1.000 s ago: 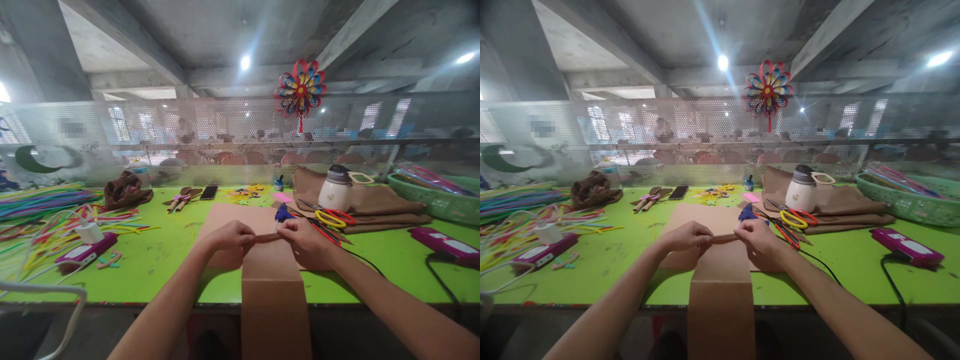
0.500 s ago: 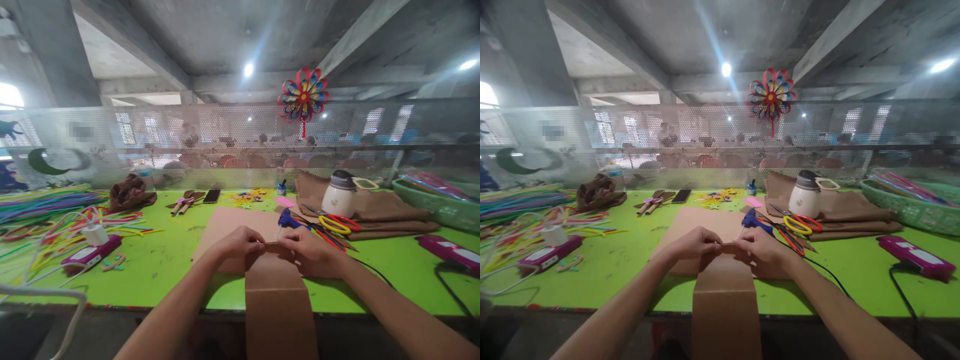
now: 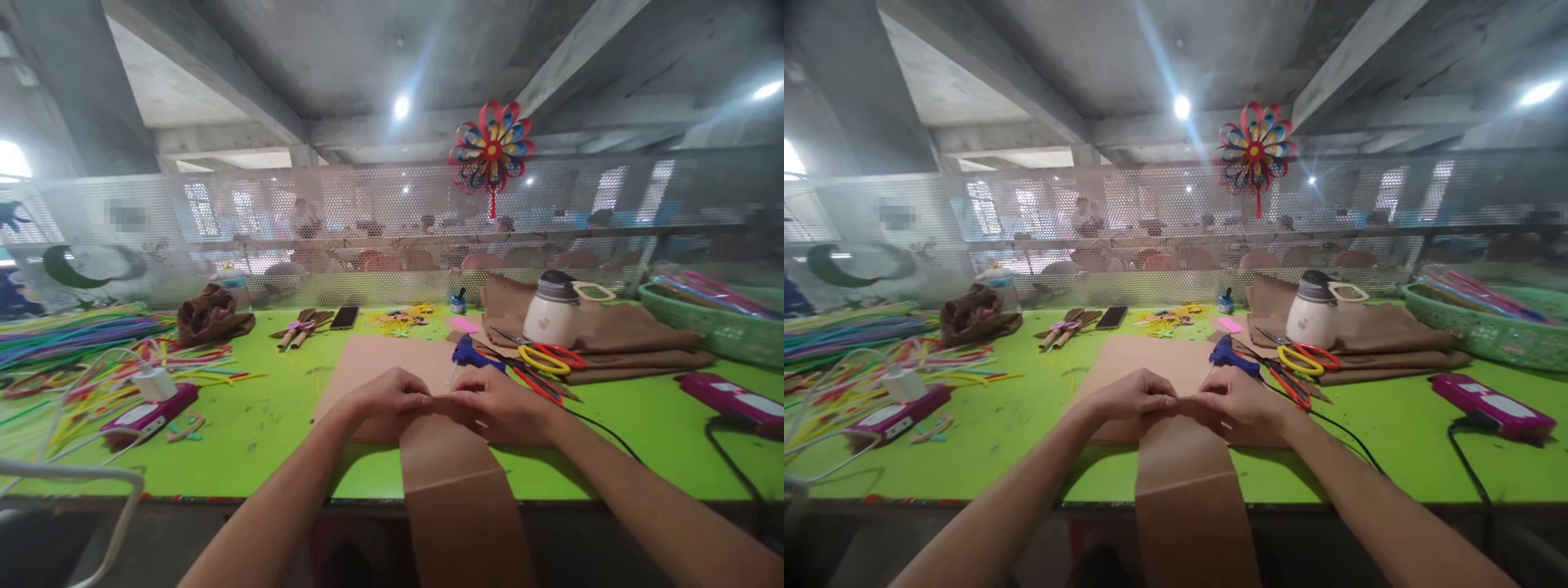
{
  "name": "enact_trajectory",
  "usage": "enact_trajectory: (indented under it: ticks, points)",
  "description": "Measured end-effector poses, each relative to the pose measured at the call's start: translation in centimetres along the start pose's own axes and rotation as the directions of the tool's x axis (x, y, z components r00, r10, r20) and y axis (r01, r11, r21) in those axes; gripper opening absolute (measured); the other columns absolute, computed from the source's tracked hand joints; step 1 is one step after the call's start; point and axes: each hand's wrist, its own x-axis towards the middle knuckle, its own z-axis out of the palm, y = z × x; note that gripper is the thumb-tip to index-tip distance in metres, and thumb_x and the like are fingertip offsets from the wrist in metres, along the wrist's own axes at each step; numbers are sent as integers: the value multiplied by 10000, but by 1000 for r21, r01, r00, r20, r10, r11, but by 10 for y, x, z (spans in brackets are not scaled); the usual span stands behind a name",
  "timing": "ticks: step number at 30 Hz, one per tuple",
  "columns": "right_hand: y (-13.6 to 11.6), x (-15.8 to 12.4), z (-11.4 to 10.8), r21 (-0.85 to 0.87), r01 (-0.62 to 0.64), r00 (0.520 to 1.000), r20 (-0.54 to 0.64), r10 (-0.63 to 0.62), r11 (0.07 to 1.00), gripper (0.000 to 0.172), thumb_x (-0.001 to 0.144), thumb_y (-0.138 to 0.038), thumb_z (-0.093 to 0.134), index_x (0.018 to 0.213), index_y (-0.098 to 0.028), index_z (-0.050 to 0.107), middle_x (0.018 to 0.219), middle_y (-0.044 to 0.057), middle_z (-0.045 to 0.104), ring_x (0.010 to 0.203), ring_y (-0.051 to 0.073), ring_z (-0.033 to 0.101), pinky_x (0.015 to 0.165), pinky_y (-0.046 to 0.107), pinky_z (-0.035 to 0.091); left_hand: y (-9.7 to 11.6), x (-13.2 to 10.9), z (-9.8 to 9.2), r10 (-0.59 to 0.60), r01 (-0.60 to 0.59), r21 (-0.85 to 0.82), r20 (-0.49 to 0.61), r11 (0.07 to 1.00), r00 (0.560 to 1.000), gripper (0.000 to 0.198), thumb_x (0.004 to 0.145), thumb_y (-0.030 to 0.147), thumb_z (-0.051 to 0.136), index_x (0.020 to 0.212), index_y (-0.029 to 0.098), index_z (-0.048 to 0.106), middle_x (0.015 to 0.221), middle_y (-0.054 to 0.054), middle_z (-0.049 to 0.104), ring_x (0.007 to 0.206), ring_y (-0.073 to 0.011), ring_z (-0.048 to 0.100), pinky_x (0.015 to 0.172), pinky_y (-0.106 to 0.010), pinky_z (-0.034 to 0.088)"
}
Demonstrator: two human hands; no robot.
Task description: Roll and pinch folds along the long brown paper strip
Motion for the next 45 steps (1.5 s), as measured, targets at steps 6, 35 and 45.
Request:
enact_trajectory:
  ticks: [6,35,45]
  points:
    - [0,4,-4,-198,81,996,64,-69,977,240,776,-345,573,701,-152,695,636,28,581,619,145,463,538,251,315,4,1,3,-32,35,82,-29,996,999,301,829,347,489,852,104,665,734,-30,637,633,-111,503,575,-200,364]
    - [-4,8,-21,221,106,974,173,-146,969,495,711,-363,690,1165,-192,592,1016,86,615,902,204,572,749,314,465,6,-12,-11,90,-63,-412,48,909,995,362,867,475,478,874,130,591,657,19,479,581,-83,455,574,-213,368]
    - [-35,-10,-4,111,325,926,163,-340,939,167,747,-308,683,831,-164,689,898,50,575,831,152,549,787,289,432,15,-8,16,66,61,-689,156,722,985,419,692,530,674,809,135,601,682,-1,532,620,-104,485,612,-243,405]
